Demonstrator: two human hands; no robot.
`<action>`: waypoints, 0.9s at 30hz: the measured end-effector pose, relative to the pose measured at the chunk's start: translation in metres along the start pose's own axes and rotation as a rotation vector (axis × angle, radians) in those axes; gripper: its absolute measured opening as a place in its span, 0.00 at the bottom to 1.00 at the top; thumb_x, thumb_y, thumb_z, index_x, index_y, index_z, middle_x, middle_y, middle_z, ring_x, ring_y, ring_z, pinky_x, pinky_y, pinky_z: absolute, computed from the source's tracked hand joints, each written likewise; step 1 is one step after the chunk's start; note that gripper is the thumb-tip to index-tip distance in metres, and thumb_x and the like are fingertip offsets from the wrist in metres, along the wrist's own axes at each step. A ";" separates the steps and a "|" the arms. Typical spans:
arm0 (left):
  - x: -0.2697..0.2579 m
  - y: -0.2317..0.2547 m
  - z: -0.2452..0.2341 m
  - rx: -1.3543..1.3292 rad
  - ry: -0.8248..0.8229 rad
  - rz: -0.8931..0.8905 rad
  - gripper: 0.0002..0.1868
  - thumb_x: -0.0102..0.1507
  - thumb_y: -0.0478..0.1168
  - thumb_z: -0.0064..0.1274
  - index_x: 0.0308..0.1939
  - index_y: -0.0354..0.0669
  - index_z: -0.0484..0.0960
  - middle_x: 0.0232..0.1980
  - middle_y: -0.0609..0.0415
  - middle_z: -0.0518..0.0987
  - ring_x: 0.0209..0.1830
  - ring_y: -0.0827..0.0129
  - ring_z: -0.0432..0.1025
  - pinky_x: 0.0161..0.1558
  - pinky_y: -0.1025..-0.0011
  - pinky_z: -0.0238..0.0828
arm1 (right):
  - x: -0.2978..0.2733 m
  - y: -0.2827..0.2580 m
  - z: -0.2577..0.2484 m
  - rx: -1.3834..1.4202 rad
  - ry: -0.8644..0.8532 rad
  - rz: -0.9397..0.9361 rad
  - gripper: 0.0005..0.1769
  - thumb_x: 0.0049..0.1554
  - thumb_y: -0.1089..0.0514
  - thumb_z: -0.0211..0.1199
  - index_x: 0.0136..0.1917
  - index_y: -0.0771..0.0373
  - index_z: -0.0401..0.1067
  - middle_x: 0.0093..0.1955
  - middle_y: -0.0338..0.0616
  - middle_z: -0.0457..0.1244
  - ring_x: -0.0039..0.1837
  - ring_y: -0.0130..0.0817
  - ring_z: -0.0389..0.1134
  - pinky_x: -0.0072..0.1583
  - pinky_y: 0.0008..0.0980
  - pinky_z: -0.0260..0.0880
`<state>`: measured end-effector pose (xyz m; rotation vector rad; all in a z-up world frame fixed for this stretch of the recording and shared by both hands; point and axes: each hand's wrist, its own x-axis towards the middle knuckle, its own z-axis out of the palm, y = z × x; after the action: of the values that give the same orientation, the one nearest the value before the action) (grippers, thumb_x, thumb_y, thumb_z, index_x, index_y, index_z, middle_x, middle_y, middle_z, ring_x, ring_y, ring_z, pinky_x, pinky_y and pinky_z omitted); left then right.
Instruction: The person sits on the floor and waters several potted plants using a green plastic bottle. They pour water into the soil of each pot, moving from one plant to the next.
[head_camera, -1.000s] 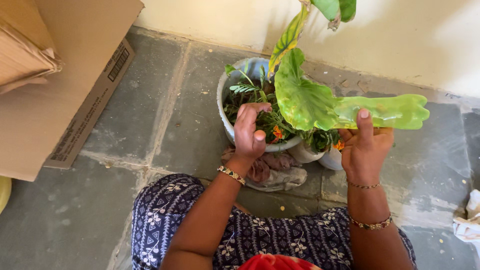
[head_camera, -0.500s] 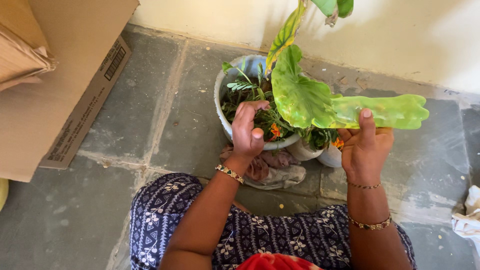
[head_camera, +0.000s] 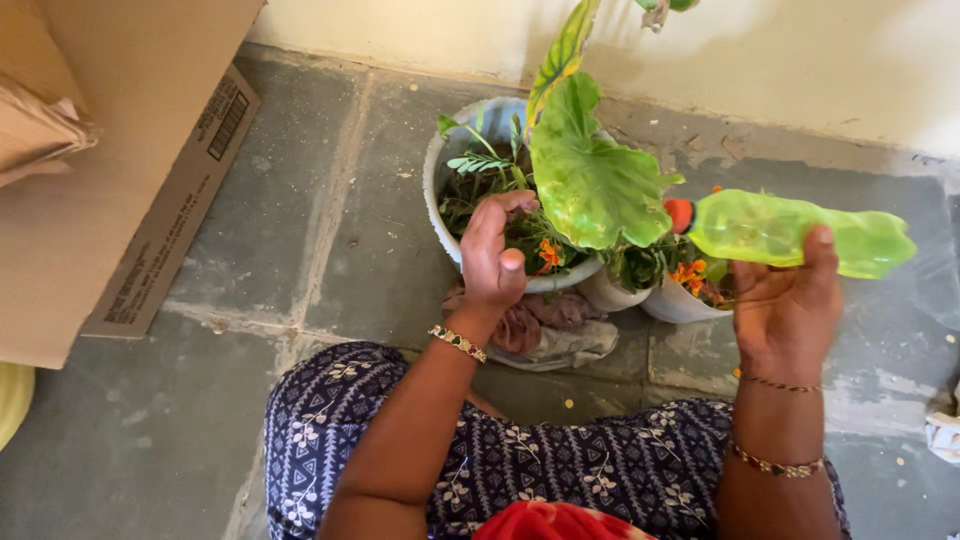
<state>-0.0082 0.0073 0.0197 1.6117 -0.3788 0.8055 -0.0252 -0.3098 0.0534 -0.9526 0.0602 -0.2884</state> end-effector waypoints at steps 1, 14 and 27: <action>0.000 0.000 0.001 0.010 -0.002 -0.007 0.51 0.70 0.78 0.24 0.53 0.28 0.77 0.50 0.42 0.79 0.52 0.52 0.76 0.58 0.61 0.72 | -0.001 -0.003 -0.003 -0.004 0.001 -0.018 0.22 0.73 0.47 0.61 0.72 0.62 0.65 0.72 0.49 0.66 0.72 0.47 0.71 0.69 0.44 0.77; -0.011 -0.014 0.008 0.066 -0.031 -0.083 0.59 0.65 0.84 0.20 0.58 0.26 0.73 0.52 0.43 0.78 0.54 0.60 0.75 0.58 0.65 0.73 | -0.001 -0.024 -0.033 -0.110 0.089 -0.182 0.28 0.69 0.48 0.65 0.73 0.65 0.61 0.68 0.51 0.65 0.65 0.51 0.72 0.62 0.49 0.80; -0.013 -0.013 0.011 -0.004 -0.026 -0.151 0.63 0.62 0.86 0.25 0.66 0.25 0.71 0.60 0.43 0.79 0.60 0.60 0.74 0.63 0.65 0.72 | -0.012 -0.026 -0.020 -0.135 -0.027 -0.207 0.28 0.69 0.56 0.70 0.72 0.69 0.59 0.64 0.53 0.64 0.62 0.45 0.72 0.59 0.47 0.82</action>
<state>-0.0062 -0.0028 0.0009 1.6275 -0.2726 0.6696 -0.0461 -0.3369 0.0619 -1.0986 -0.0442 -0.4671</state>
